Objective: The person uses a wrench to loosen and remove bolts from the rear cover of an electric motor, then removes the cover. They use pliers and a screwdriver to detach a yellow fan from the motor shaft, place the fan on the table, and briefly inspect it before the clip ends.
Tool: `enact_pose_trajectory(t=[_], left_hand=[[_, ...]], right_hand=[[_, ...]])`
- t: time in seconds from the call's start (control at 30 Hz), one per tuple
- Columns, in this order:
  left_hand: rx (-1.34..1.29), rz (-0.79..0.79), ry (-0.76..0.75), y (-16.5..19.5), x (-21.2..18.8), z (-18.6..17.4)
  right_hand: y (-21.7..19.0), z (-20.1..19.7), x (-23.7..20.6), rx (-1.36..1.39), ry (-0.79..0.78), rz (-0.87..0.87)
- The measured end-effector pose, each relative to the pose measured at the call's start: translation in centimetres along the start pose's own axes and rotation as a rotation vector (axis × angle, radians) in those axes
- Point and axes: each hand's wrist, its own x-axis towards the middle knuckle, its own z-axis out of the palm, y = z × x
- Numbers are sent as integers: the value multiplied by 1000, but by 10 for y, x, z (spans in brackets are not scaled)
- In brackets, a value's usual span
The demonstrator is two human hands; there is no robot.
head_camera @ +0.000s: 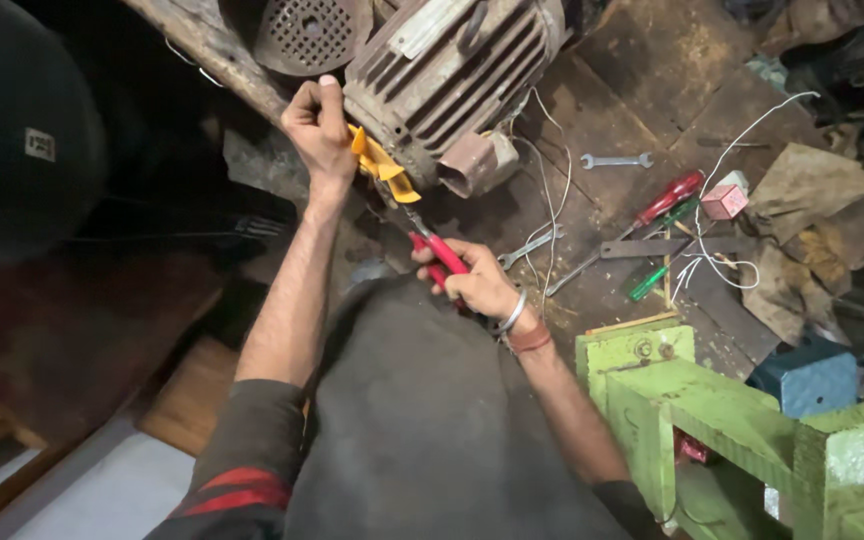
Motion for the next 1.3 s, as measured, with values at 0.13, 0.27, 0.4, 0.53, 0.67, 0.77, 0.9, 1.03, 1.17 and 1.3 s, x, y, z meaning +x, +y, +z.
enact_pose_trajectory(t=[0.13, 0.27, 0.4, 0.53, 0.67, 0.77, 0.9, 1.03, 1.17, 1.3], left_hand=[[1, 15, 13, -5, 2, -1], [-44, 10, 15, -9, 2, -3], [-37, 7, 31, -10, 3, -3], [1, 10, 52, -9, 5, -2], [46, 47, 73, -6, 4, 0], [55, 57, 73, -4, 3, 0], [59, 53, 82, -1, 2, 1], [73, 96, 92, -1, 2, 2], [60, 54, 113, -4, 1, 3], [108, 62, 154, -4, -4, 3]], right_hand=[[-1, 1, 4, -164, 83, 111], [-5, -2, 7, 31, -43, 190], [-14, -12, 10, 520, -338, 429], [-13, -10, 5, 420, -281, 378], [-1, 4, -2, -578, 62, -52], [-1, 1, -1, -295, -6, 106], [-13, -11, -3, 627, -317, 440], [-18, -6, -10, 284, -220, 312], [-11, 10, -11, -809, 176, -255], [-7, -2, -11, -687, 70, -174]])
